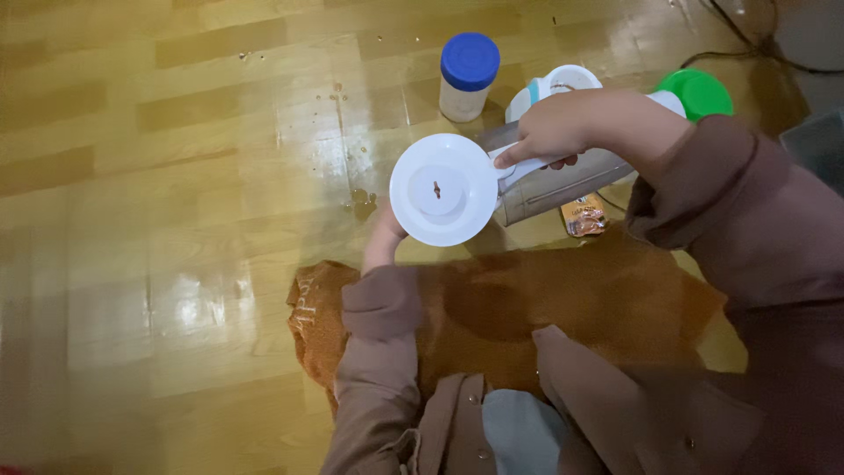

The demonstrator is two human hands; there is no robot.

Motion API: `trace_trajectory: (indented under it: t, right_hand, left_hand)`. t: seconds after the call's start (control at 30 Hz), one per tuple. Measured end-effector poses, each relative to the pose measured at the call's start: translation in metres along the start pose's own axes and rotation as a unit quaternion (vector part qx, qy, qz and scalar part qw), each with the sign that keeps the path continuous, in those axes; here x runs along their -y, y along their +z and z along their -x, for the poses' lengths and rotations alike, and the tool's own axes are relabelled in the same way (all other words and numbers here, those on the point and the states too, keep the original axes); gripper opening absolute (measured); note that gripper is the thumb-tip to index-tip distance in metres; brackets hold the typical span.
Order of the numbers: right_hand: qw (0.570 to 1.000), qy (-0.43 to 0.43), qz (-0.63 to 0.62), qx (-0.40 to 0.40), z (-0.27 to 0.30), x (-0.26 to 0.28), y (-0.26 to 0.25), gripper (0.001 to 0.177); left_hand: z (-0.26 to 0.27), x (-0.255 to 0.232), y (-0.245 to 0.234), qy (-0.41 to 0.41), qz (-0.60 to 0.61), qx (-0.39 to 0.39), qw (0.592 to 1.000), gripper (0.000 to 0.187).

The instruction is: The person scoops a white powder from a metal cup into a blender jar using a spoon, then places the jar on the blender base. The person repeatedly pours the powder back and forth between the jar and cup while seated on the floor.

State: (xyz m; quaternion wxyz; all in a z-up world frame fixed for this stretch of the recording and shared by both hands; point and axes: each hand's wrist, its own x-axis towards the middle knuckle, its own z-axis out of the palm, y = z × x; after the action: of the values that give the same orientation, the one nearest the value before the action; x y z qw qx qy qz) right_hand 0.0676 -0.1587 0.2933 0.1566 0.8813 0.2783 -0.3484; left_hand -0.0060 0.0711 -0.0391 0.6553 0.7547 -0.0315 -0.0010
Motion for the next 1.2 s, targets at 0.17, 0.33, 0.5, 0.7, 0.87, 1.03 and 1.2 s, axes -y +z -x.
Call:
trace_trajectory:
  t: [0.17, 0.33, 0.5, 0.7, 0.87, 1.03, 1.2]
  right_hand:
    - [0.999, 0.031, -0.029, -0.006, 0.002, -0.006, -0.002, 0.081]
    - [0.999, 0.018, -0.035, -0.004, 0.006, -0.003, -0.001, 0.081]
    - [1.000, -0.014, -0.025, 0.004, 0.006, 0.002, 0.000, 0.081]
    - [0.999, -0.040, -0.030, 0.017, 0.010, 0.004, 0.003, 0.082]
    - [0.999, -0.023, -0.030, 0.011, 0.012, 0.005, 0.004, 0.079]
    - [1.000, 0.001, -0.018, 0.004, 0.015, 0.000, 0.003, 0.079]
    - [1.000, -0.013, -0.022, -0.003, 0.017, -0.002, 0.003, 0.081]
  left_hand:
    - [0.008, -0.022, -0.013, -0.134, -0.139, -0.043, 0.980, 0.042]
    - [0.001, -0.016, 0.010, -0.083, -0.019, -0.034, 0.996, 0.038]
    - [-0.022, -0.002, 0.053, -0.030, 0.098, -0.017, 0.995, 0.039]
    - [-0.017, 0.006, 0.049, -0.030, 0.126, -0.015, 0.991, 0.040]
    - [0.009, 0.011, -0.001, -0.082, 0.181, -0.025, 0.980, 0.041]
    - [0.016, 0.012, -0.031, -0.052, -0.153, -0.054, 0.985, 0.037]
    - [0.007, 0.031, -0.008, -0.049, 0.152, -0.079, 0.984, 0.040]
